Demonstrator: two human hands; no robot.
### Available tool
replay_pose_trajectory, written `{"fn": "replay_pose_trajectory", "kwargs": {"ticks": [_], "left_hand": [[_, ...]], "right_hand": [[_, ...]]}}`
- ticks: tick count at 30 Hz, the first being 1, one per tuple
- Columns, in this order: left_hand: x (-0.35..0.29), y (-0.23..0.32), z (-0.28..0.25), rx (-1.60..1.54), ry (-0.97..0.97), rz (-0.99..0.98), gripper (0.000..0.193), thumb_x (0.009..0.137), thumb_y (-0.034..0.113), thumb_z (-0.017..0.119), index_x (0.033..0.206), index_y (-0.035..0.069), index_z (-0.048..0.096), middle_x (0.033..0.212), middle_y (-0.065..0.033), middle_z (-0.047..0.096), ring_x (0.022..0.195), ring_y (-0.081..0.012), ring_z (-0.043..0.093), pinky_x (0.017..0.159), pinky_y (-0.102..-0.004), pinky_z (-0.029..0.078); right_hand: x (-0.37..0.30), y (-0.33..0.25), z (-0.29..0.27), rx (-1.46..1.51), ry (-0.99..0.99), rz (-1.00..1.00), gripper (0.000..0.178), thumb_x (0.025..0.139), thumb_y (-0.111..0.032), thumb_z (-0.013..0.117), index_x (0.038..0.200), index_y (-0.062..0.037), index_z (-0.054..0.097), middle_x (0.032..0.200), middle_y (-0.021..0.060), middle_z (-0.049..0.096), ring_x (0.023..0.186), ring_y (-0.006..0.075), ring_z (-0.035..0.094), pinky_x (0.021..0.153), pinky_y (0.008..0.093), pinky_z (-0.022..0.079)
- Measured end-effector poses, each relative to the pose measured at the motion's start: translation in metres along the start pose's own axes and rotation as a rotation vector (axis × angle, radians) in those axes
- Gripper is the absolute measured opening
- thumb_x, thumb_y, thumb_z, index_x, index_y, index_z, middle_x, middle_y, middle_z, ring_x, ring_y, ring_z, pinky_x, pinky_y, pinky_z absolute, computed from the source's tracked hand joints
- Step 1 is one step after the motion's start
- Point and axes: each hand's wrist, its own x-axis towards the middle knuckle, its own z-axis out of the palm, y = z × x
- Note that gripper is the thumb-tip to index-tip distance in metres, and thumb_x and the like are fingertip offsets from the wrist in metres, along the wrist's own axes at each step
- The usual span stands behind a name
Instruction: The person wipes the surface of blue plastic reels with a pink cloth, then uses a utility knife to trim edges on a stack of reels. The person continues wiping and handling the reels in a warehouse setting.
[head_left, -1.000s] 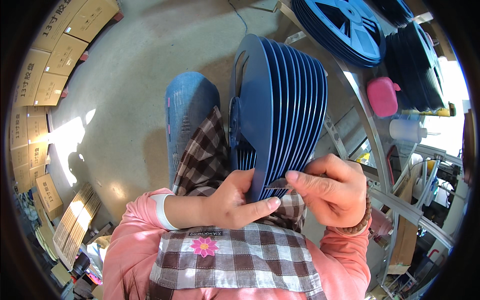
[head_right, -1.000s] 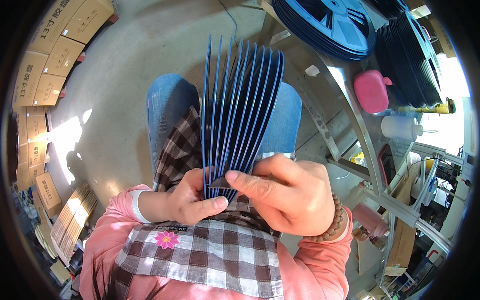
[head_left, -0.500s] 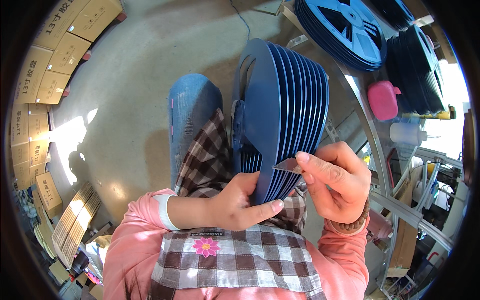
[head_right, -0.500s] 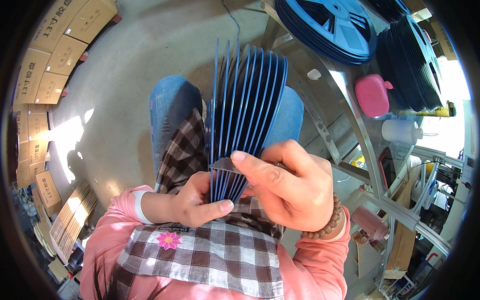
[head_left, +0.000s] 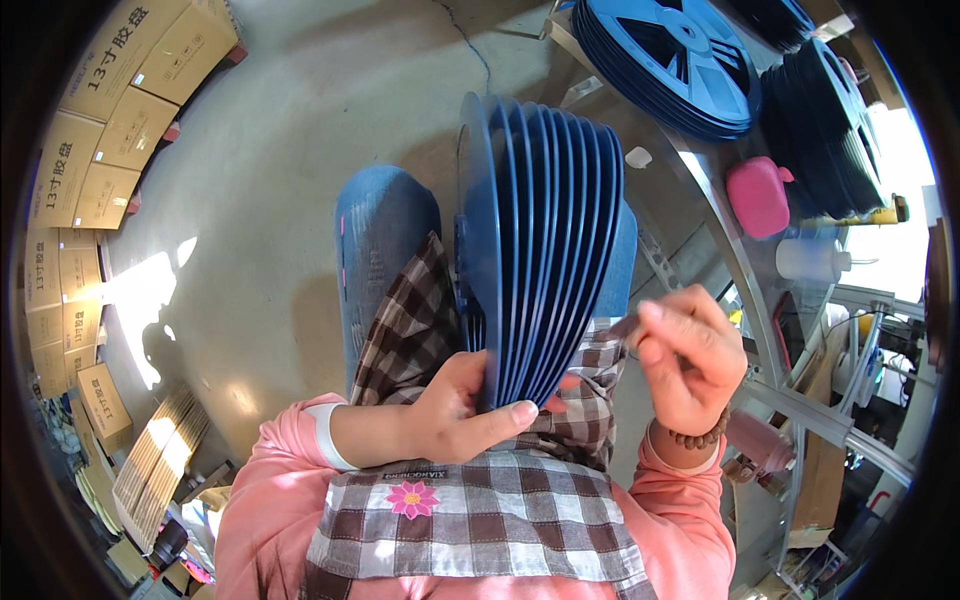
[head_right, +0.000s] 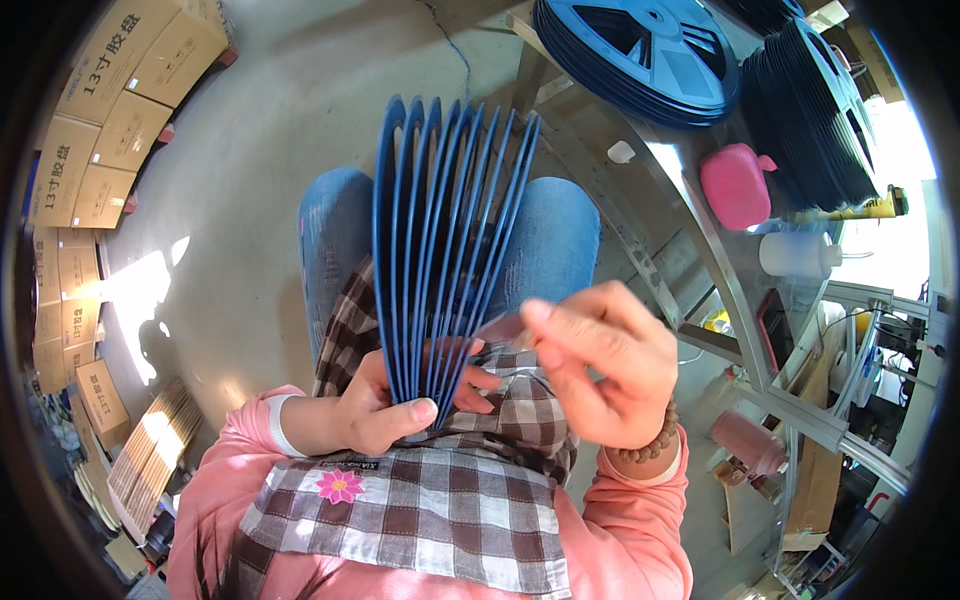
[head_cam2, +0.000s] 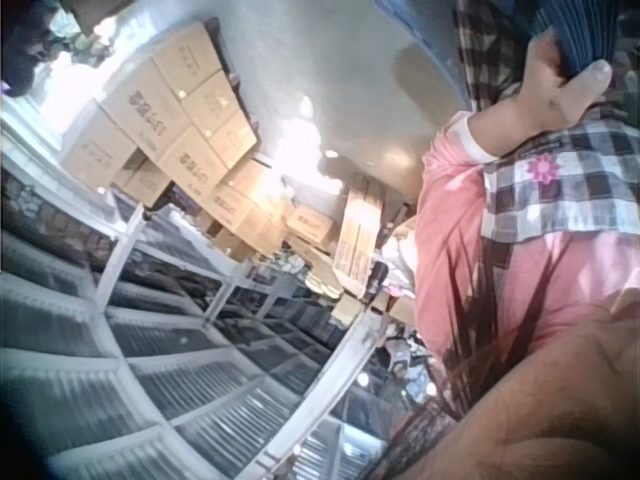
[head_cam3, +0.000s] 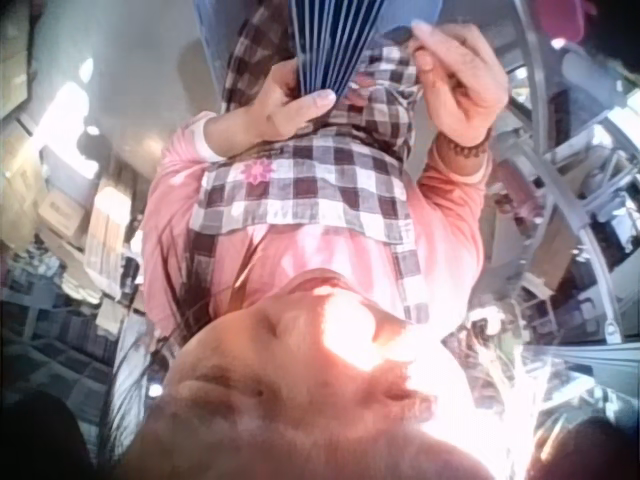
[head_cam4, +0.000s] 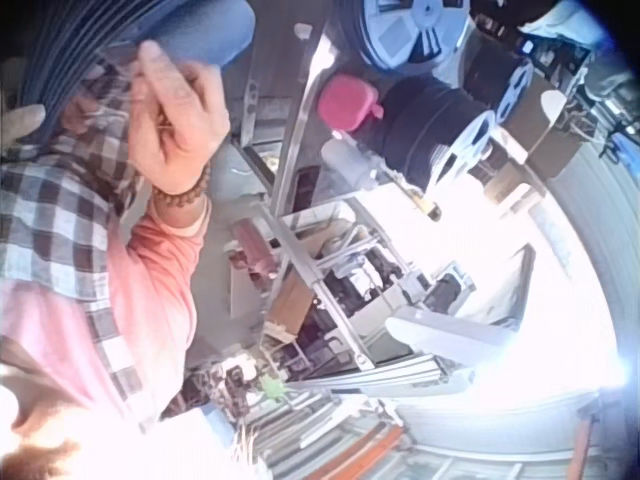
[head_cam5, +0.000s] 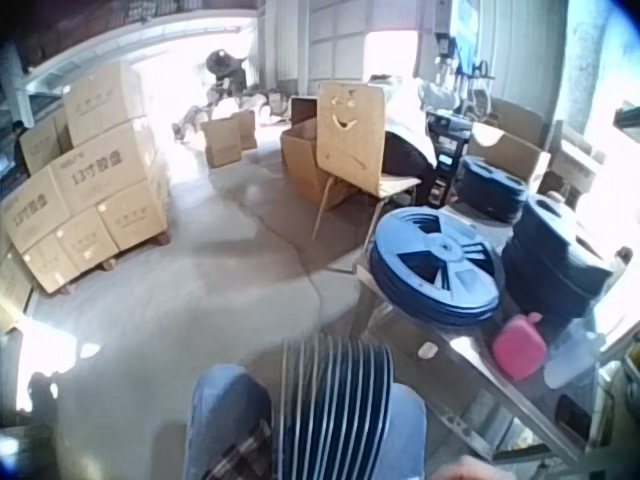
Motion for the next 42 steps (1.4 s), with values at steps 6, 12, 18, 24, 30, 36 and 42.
{"fn": "replay_pose_trajectory", "kwargs": {"ticks": [6, 12, 18, 24, 30, 36, 42], "left_hand": [[-0.002, -0.005, -0.006, -0.012, -0.044, 0.046, 0.037, 0.097, 0.011, 0.051, 0.129, -0.006, 0.05, 0.131, -0.0202, 0.057, 0.113, -0.0244, 0.061, 0.098, -0.0392, 0.048], [-0.001, -0.001, -0.002, 0.074, -0.002, 0.024, 0.046, 0.092, 0.004, 0.062, 0.134, -0.004, 0.045, 0.129, -0.0188, 0.058, 0.111, -0.0218, 0.062, 0.095, -0.0365, 0.05], [0.009, 0.039, -0.014, -0.018, 0.228, -0.01, 0.058, 0.091, 0.014, 0.065, 0.14, -0.002, 0.037, 0.121, -0.025, 0.061, 0.101, -0.0355, 0.068, 0.082, -0.0422, 0.058], [0.028, 0.077, -0.033, -0.189, 0.297, -0.019, 0.052, 0.098, 0.024, 0.054, 0.141, -0.001, 0.038, 0.124, -0.023, 0.06, 0.099, -0.0362, 0.068, 0.082, -0.0433, 0.059], [0.031, 0.109, -0.045, -0.345, 0.311, -0.027, 0.038, 0.096, 0.026, 0.058, 0.126, 0.002, 0.055, 0.12, -0.0184, 0.062, 0.1, -0.0314, 0.067, 0.081, -0.0396, 0.058], [0.039, 0.118, -0.052, -0.417, 0.354, 0.025, 0.04, 0.099, 0.025, 0.052, 0.127, -0.004, 0.054, 0.119, -0.0188, 0.064, 0.098, -0.0296, 0.069, 0.078, -0.0405, 0.061], [0.055, 0.129, -0.073, -0.484, 0.302, 0.089, 0.03, 0.096, 0.023, 0.057, 0.11, -0.004, 0.058, 0.105, -0.0144, 0.065, 0.089, -0.0242, 0.067, 0.076, -0.0389, 0.058]], "right_hand": [[-0.01, 0.012, 0.007, 0.23, 0.162, 0.261, 0.033, 0.087, 0.004, 0.061, 0.12, 0.0032, 0.063, 0.088, 0.0105, 0.061, 0.079, 0.014, 0.059, 0.069, 0.0233, 0.046], [-0.014, 0.014, 0.016, 0.402, 0.177, 0.355, 0.04, 0.089, 0.003, 0.062, 0.129, 0.0035, 0.057, 0.097, 0.0064, 0.057, 0.087, 0.0095, 0.055, 0.074, 0.0207, 0.043], [-0.016, 0.02, 0.028, 0.558, 0.232, 0.468, 0.037, 0.085, 0.004, 0.069, 0.12, 0.0031, 0.06, 0.081, -0.0047, 0.048, 0.072, 0.0018, 0.044, 0.065, 0.0157, 0.036], [-0.034, 0.04, 0.047, 0.588, -0.013, 0.627, 0.012, 0.095, -0.006, 0.061, 0.105, -0.0006, 0.065, 0.071, -0.0083, 0.05, 0.064, 0.0004, 0.039, 0.058, 0.0168, 0.033], [-0.053, 0.069, 0.072, 0.65, -0.091, 0.711, 0.02, 0.101, -0.017, 0.053, 0.099, -0.0002, 0.063, 0.08, 0.0005, 0.06, 0.066, 0.0051, 0.049, 0.062, 0.0212, 0.043], [-0.064, 0.066, 0.091, 0.652, -0.292, 0.626, 0.007, 0.098, -0.005, 0.052, 0.096, -0.0018, 0.057, 0.101, 0.0046, 0.062, 0.076, 0.0071, 0.052, 0.069, 0.0227, 0.046], [-0.062, 0.068, 0.082, 0.643, -0.386, 0.46, 0.013, 0.097, -0.015, 0.056, 0.093, -0.0039, 0.051, 0.075, -0.0012, 0.049, 0.065, 0.0056, 0.04, 0.058, 0.023, 0.035]]}}
